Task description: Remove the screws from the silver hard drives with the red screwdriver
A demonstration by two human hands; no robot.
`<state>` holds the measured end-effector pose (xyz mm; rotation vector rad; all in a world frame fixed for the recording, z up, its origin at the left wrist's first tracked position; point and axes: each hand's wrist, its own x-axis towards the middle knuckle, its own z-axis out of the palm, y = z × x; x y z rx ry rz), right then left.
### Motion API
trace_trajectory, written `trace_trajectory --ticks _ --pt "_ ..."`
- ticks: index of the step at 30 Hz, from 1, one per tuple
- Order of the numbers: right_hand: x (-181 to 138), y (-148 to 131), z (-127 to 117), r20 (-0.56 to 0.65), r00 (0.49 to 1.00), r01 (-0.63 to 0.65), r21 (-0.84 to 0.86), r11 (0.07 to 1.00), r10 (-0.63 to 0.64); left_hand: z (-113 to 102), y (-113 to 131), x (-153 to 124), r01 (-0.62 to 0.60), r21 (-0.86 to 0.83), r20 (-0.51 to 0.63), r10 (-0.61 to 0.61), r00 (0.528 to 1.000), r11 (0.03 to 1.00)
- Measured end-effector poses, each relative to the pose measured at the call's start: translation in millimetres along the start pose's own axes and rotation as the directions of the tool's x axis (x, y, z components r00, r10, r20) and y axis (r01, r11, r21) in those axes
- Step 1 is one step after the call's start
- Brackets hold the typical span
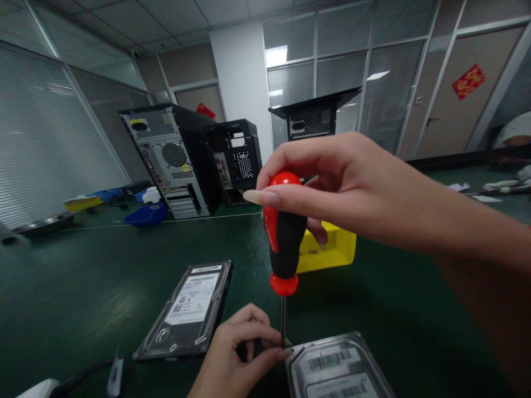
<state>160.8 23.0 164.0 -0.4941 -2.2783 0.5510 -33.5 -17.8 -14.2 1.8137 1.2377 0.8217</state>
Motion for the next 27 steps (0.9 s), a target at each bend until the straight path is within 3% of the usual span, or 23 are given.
trace_trajectory --ticks 27 --pt "-0.6 0.4 0.0 0.026 1.0 0.003 -0.049 0.999 -0.002 -0.2 -1.3 0.2 -0.011 -0.011 0.039 0.011 0.999 1.0"
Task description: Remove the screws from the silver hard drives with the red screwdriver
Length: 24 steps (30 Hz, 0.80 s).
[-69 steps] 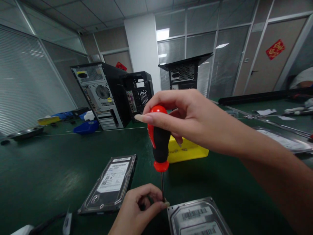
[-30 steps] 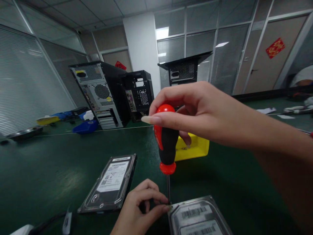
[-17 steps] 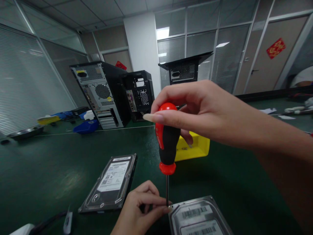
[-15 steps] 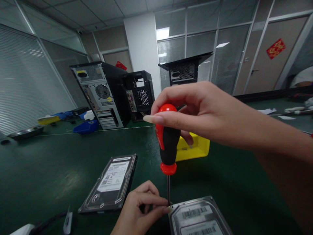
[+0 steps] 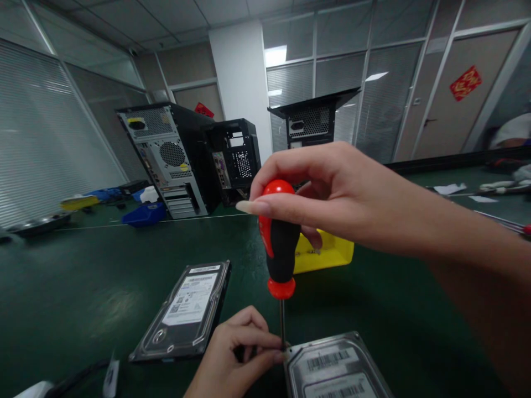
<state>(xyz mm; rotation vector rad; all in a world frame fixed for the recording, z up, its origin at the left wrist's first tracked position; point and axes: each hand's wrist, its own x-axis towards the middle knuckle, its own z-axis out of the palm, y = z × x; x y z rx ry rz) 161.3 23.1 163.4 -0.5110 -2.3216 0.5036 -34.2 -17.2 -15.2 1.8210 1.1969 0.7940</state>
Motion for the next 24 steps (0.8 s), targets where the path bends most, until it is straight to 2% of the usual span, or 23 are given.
trace_trajectory --ticks 8,24 --pt "-0.3 -1.0 -0.3 0.004 1.0 0.014 -0.005 1.0 -0.014 -2.5 6.1 -0.4 0.036 -0.046 0.018 -0.035 0.999 0.998" --pt "0.8 -1.3 -2.0 0.016 1.0 -0.006 -0.016 1.0 0.006 -8.4 1.0 2.7 -0.013 -0.082 0.096 0.021 0.995 0.997"
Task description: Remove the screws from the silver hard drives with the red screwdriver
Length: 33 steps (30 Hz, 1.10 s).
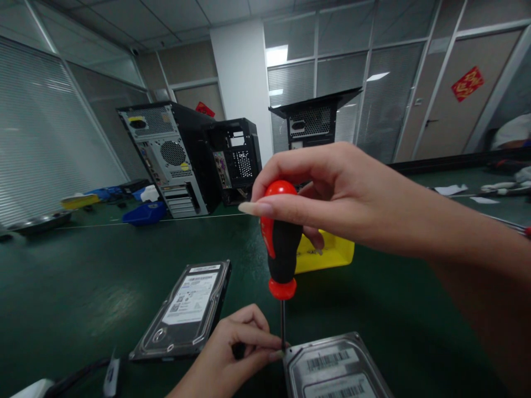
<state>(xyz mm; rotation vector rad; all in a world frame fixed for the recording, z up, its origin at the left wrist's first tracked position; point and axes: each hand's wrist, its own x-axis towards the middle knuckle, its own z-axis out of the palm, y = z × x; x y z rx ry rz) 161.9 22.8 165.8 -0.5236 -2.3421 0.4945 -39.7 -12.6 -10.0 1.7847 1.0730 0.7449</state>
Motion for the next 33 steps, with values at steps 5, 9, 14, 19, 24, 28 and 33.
trace_trajectory --ticks 5,9,14,19,24,28,33 --pt "0 0 1 -0.006 1.0 0.0 -0.009 1.0 0.0 1 0 0 -0.016 0.003 0.004 0.016 1.0 1.0" --pt "-1 0 1 -0.002 1.0 0.002 0.002 1.0 -0.002 1 -2 0 -0.036 0.021 -0.007 0.036 0.999 0.999" --pt "0 -1 1 0.018 1.0 -0.004 0.03 1.0 0.003 1 -2 -1 -0.028 0.012 -0.004 0.028 1.0 1.0" --pt "-1 -1 1 0.038 0.999 -0.027 0.042 0.999 0.026 1 1 -2 -0.018 0.029 0.003 0.018 1.0 0.999" --pt "-2 0 1 0.015 1.0 -0.017 0.033 0.999 0.017 0 4 -1 -0.003 0.033 -0.006 0.004 1.0 0.999" --pt "-1 1 1 0.028 0.999 -0.018 0.028 0.999 0.017 0 7 -1 0.008 0.019 0.004 -0.008 1.0 1.0" --pt "0 -1 2 0.042 0.998 -0.04 0.029 0.999 0.039 0 8 -1 0.008 0.03 0.001 -0.008 1.0 1.0"
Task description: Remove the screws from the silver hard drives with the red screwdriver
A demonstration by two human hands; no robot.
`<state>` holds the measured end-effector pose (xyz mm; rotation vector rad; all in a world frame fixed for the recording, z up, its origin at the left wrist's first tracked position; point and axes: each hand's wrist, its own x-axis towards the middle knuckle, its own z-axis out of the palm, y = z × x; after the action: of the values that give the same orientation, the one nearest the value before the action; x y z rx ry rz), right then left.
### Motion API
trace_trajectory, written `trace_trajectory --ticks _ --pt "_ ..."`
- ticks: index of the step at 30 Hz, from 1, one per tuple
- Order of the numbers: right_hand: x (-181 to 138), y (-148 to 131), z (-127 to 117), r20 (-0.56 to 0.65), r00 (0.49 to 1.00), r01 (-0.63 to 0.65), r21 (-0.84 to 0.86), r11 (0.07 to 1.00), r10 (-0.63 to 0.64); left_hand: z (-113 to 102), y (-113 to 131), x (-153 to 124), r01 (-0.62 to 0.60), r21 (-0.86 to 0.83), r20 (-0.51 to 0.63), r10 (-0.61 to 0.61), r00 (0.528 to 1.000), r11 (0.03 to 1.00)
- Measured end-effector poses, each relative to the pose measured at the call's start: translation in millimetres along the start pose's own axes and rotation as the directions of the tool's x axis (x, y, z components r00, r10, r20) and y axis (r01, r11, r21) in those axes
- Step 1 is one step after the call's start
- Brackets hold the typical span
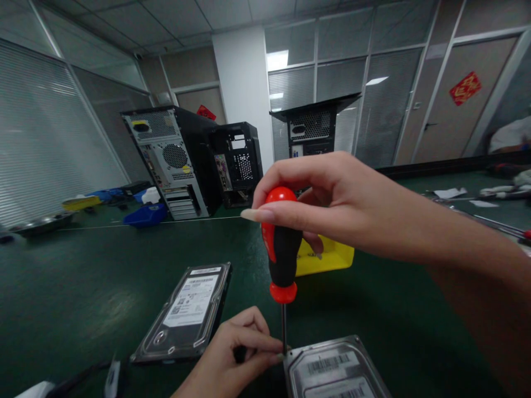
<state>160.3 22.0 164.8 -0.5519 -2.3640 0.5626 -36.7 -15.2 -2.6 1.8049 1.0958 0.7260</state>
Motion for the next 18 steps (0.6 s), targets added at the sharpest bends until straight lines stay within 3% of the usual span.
trace_trajectory --ticks 7,13,18 --pt "-2 -1 -2 0.048 0.999 0.012 0.074 0.997 -0.016 0 -2 0 -0.007 0.021 0.01 0.006 1.0 1.0" --pt "-9 -2 -12 0.114 0.993 0.02 -0.031 0.999 -0.016 2 1 -2 -0.015 0.052 0.008 0.015 1.0 0.999" --pt "-10 -4 -13 0.129 0.991 0.029 0.007 1.0 -0.03 3 -1 -2 -0.018 0.082 -0.018 0.02 1.0 0.996"
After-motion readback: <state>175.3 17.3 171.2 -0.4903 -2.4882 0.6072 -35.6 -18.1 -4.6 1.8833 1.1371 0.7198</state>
